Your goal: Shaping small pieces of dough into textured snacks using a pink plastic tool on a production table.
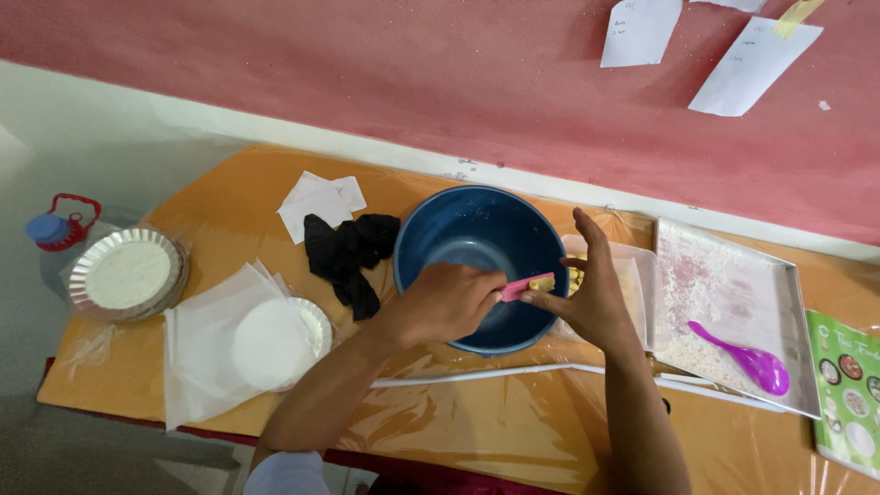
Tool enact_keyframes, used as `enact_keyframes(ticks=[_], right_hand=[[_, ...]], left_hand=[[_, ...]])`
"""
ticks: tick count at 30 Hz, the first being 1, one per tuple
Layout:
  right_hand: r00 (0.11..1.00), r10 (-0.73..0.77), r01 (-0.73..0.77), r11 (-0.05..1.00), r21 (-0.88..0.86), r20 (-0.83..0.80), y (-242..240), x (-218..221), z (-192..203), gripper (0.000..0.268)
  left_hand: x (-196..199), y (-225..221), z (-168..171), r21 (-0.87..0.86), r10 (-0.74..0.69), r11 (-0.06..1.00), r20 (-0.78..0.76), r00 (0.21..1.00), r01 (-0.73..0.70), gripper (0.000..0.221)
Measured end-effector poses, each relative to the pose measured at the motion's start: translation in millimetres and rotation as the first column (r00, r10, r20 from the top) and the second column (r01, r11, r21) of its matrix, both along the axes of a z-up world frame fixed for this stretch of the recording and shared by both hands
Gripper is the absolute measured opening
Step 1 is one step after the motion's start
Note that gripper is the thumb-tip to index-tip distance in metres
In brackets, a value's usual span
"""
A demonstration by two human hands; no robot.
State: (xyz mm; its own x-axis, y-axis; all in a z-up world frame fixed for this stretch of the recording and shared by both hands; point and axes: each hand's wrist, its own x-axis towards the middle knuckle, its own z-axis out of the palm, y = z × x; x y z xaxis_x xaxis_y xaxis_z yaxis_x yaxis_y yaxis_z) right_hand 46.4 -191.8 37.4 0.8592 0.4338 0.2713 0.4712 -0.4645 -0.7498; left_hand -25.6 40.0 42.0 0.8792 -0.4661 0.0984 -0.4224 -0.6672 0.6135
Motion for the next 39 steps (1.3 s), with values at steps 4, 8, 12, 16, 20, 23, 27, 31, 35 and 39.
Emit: enact_keyframes(ticks=[4, 8, 12, 16, 20, 23, 27, 31, 35, 39], right_hand=[[0.999, -0.006, 0.005, 1.0, 0.022, 0.051, -4.1, 1.8, -2.8, 0.127], [0.999, -0.006, 0.003, 0.998, 0.061, 0.044, -4.1, -0.2, 4.4, 0.115], [0.993, 0.013, -0.026, 0.994, 0.109, 0.115, -4.0, -3.6, 6.7, 0.1], [0.987, -0.003, -0.023, 0.988, 0.156, 0.163, -2.4, -5.5, 5.6, 0.087], [0.973, -0.073, 0.026, 0.978, 0.209, 0.219, -5.8, -2.1, -3.1, 0.067], [0.966, -0.079, 0.011, 0.964, 0.267, 0.246, -5.5, -1.8, -4.7, 0.056], [0.958, -0.076, -0.006, 0.959, 0.283, 0.278, -4.7, -2.3, -6.9, 0.047], [0.948, -0.083, -0.005, 0.961, 0.277, 0.306, -1.5, -4.6, -7.9, 0.041], [0.939, -0.106, 0.014, 0.962, 0.274, 0.328, 3.6, -8.9, -3.1, 0.051], [0.967, -0.07, -0.014, 0.946, 0.323, 0.246, 1.6, -8.1, -3.6, 0.052]], left_hand=[[-0.3, 1.8, 2.2, -0.008, 0.02, 1.0, -0.009, 1.0, -0.02, 0.041], [-4.3, 3.9, 14.4, 0.022, 0.029, 0.999, -0.009, 1.0, -0.029, 0.042], [-4.7, 3.7, 15.7, 0.027, 0.052, 0.998, -0.007, 0.999, -0.052, 0.044], [-4.5, 5.2, 17.8, -0.005, 0.043, 0.999, -0.011, 0.999, -0.044, 0.043], [-3.3, 5.1, 15.3, -0.036, 0.05, 0.998, -0.001, 0.999, -0.05, 0.042], [-3.5, 4.1, 16.6, -0.059, 0.062, 0.996, -0.003, 0.998, -0.062, 0.042], [-2.8, 4.3, 13.5, -0.08, 0.067, 0.995, 0.018, 0.998, -0.066, 0.041], [-0.4, 4.9, 9.1, -0.064, 0.078, 0.995, 0.037, 0.996, -0.075, 0.041], [-0.1, 4.4, 9.6, -0.081, 0.08, 0.994, 0.044, 0.996, -0.076, 0.041], [-1.9, 3.2, 11.9, -0.083, 0.069, 0.994, 0.055, 0.996, -0.064, 0.04]])
